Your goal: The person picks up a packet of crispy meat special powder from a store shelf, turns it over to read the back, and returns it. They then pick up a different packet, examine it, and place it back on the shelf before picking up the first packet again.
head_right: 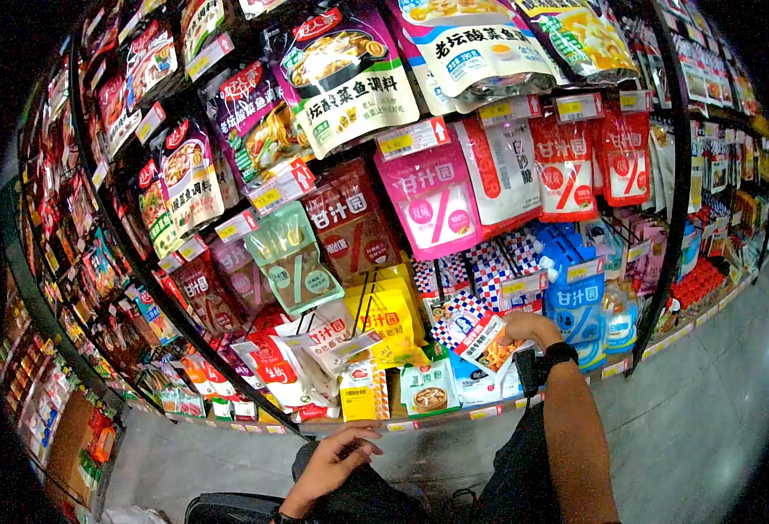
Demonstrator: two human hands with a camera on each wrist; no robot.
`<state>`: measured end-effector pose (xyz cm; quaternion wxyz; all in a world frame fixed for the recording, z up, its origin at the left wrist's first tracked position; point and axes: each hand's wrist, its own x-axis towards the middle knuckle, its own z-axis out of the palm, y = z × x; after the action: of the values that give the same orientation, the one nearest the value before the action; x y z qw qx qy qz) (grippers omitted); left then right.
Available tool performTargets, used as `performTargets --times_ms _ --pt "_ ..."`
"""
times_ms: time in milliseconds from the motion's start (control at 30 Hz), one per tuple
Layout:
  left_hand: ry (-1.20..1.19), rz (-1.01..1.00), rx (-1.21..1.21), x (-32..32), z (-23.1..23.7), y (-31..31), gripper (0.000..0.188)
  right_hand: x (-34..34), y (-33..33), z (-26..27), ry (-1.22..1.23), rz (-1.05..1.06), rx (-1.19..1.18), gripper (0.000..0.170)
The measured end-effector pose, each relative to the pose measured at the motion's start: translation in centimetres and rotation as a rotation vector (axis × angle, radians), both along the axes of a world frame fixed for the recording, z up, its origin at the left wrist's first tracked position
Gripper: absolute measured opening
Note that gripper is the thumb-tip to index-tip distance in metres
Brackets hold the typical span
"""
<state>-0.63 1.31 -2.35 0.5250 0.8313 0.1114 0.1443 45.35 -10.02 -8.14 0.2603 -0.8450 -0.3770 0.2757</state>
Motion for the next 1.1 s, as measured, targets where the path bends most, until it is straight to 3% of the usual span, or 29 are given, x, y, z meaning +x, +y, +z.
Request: performTargets --times_ms 100,200,333,400,500,600,733,800,933,1100 --pt "-0.017 -0.002 0.003 0.0 -0.1 0.1 0.022 -1.4 -0.1 1.5 0.201 -0.119 0.054 0.041" --pt "-0.016 0.000 -0.002 0.0 0.1 -0.1 0.021 1.3 1.5 -2.1 0.325 -0.127 0.116 0.041" --pt "-0.041 -0.017 -0.008 0.0 0.2 -0.2 0.022 -1.9 0.7 1.9 0.333 -0.086 0.108 0.041" --pt "-0.037 -0.017 0.000 0.1 0.0 -0.2 0.022 -2.7 0.8 2.7 0.219 -0.157 0.074 0.040" --pt "-0.036 -0.018 -0.003 0.0 -0.1 -0.2 0.023 2.7 3.0 -4.2 0.313 -0.064 0.267 0.042" --pt "-0.043 -0.017 -0.006 0.0 0.0 -0.2 0.023 -1.4 1.3 0.5 0.472 -0.091 0.282 0.040" --pt "-0.045 -0.018 -0.008 0.1 0.1 -0.4 0.022 -1.0 2.0 0.0 0.269 -0.015 0.361 0.036" --pt "-0.046 -0.023 -0.005 0.1 0.0 -0.3 0.022 -1.7 2.0 0.7 0.574 -0.031 0.513 0.036" --pt "-0.037 -0.030 -0.015 0.1 -0.1 -0.2 0.021 -4.7 1.1 3.7 0.685 -0.218 0.593 0.052" --pt "-0.009 -0.037 -0.038 0.1 0.2 -0.4 0.022 -3.7 2.8 2.8 0.965 -0.346 0.671 0.052"
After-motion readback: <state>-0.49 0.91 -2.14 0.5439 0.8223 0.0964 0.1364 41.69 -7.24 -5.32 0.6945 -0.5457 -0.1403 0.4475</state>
